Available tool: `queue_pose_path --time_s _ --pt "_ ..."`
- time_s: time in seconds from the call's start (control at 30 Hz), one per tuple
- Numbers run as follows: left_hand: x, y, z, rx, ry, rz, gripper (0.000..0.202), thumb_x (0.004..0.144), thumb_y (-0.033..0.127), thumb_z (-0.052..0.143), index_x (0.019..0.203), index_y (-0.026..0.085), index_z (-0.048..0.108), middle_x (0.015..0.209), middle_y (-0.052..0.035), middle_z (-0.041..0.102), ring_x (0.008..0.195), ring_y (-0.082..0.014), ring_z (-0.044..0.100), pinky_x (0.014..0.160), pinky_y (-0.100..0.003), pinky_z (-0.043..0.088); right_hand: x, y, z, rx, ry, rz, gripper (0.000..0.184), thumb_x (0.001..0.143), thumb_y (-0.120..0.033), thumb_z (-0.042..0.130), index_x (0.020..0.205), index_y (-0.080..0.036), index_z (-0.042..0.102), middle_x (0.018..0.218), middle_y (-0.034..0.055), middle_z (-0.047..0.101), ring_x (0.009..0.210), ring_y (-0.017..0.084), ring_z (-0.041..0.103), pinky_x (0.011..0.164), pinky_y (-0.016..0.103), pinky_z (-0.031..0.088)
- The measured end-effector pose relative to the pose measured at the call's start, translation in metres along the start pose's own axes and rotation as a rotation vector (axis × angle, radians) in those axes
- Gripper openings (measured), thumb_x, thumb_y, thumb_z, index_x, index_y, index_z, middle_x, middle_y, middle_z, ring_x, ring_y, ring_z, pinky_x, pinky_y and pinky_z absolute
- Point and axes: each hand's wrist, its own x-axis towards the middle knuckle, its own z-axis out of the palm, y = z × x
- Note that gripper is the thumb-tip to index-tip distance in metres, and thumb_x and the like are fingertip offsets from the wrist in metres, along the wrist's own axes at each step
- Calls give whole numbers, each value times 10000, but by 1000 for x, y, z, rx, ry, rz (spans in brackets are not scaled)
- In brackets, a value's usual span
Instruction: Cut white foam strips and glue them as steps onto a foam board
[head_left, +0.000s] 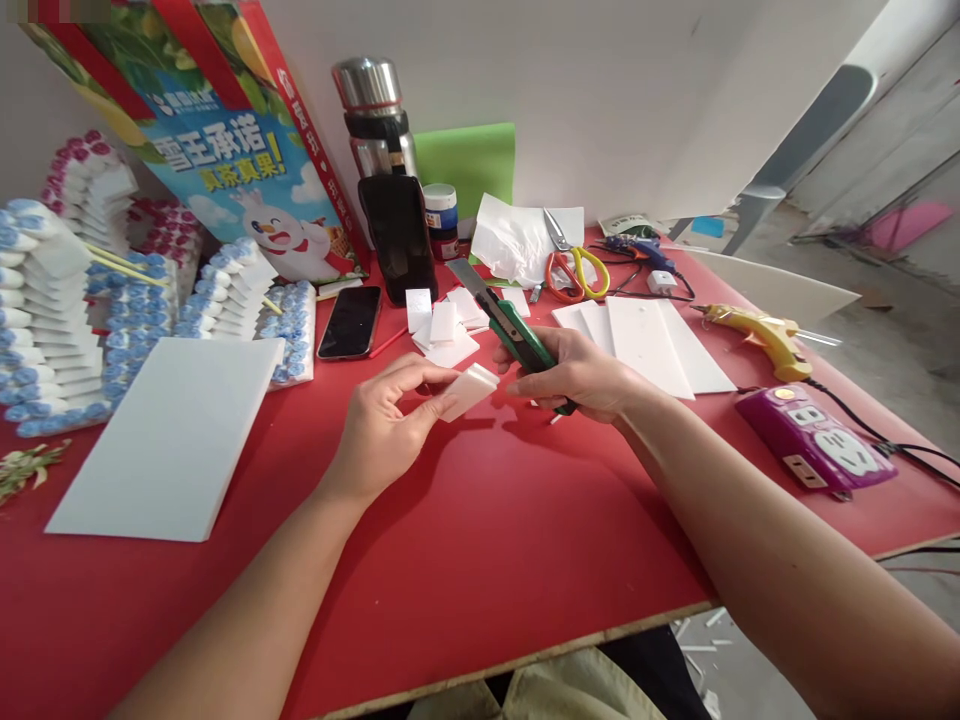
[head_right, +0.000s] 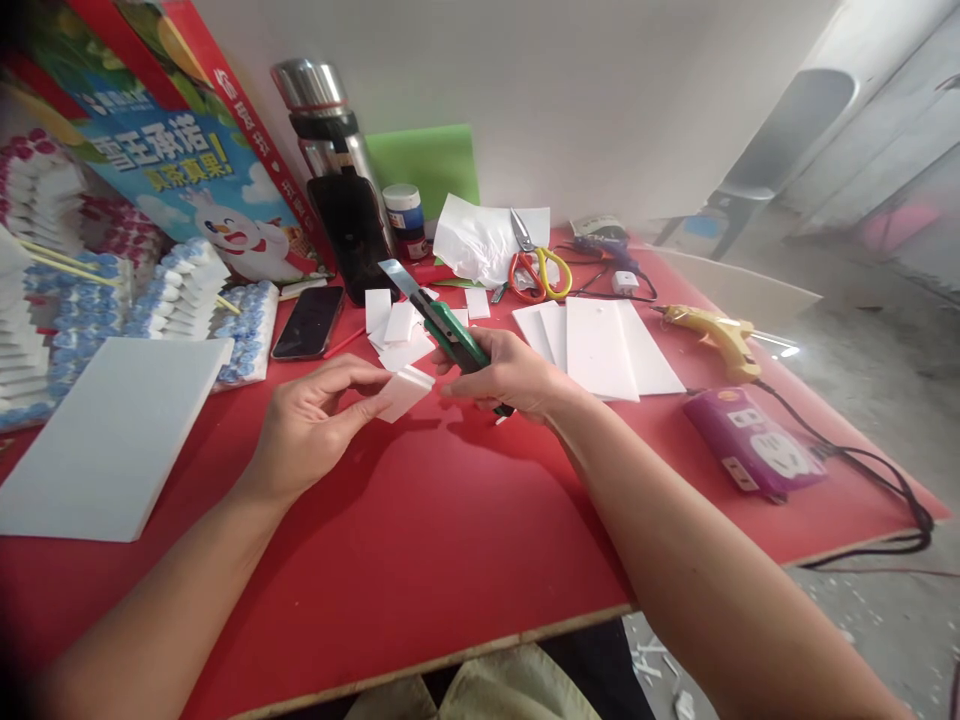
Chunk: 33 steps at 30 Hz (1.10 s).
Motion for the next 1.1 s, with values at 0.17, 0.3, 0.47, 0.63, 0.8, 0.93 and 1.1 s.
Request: queue_pose_path --time_s 0.17,0.3,0.47,0.63,0.8,0.93,1.1 --pt "3 -2 -7 6 -132 -217 252 824 364 765 1027 215 782 1031 -63 768 931 -237 695 826 -342 538 2 3 4 -38 76 15 361 709 -320 855 953 -173 632 666 -39 565 466 54 350 430 240 256" --pt "6 -6 -7 -23 -132 -292 277 739 354 830 949 202 730 923 -46 747 847 -216 685 766 -339 540 5 12 17 -246 213 -31 320 743 -380 816 934 -197 635 655 -38 554 512 103 442 470 261 328" --pt "11 -13 -1 -34 -156 -332 220 734 366 822 849 198 741 821 -39 740 769 -213 682 707 -333 521 10 23 28 -523 235 -203 158 756 -289 754 843 -204 654 794 -3 658 723 169 591 657 295 436" --pt "12 -20 1 2 -153 -308 219 728 382 820 848 207 770 815 -43 749 740 -215 670 680 -325 499 14 26 31 -594 209 -181 100 762 -236 727 776 -204 633 789 -1 682 750 182 617 670 289 423" --pt "12 -17 1 112 -158 -288 184 742 366 793 842 211 787 814 -40 748 761 -221 663 707 -329 498 16 22 32 -684 192 -133 108 766 -215 726 762 -201 618 744 -3 646 707 170 583 639 281 399" --pt "13 -13 1 106 -156 -309 180 732 340 790 848 202 793 816 -51 758 762 -233 668 678 -324 496 15 19 33 -721 188 -122 84 773 -195 716 783 -200 633 753 2 648 714 171 577 646 279 392" --pt "10 -7 -10 131 -246 -288 331 778 459 783 1031 247 786 1009 -50 777 890 -250 698 762 -326 528 14 20 34 -741 200 -121 118 771 -196 713 751 -204 597 742 -1 627 700 168 557 625 273 369"
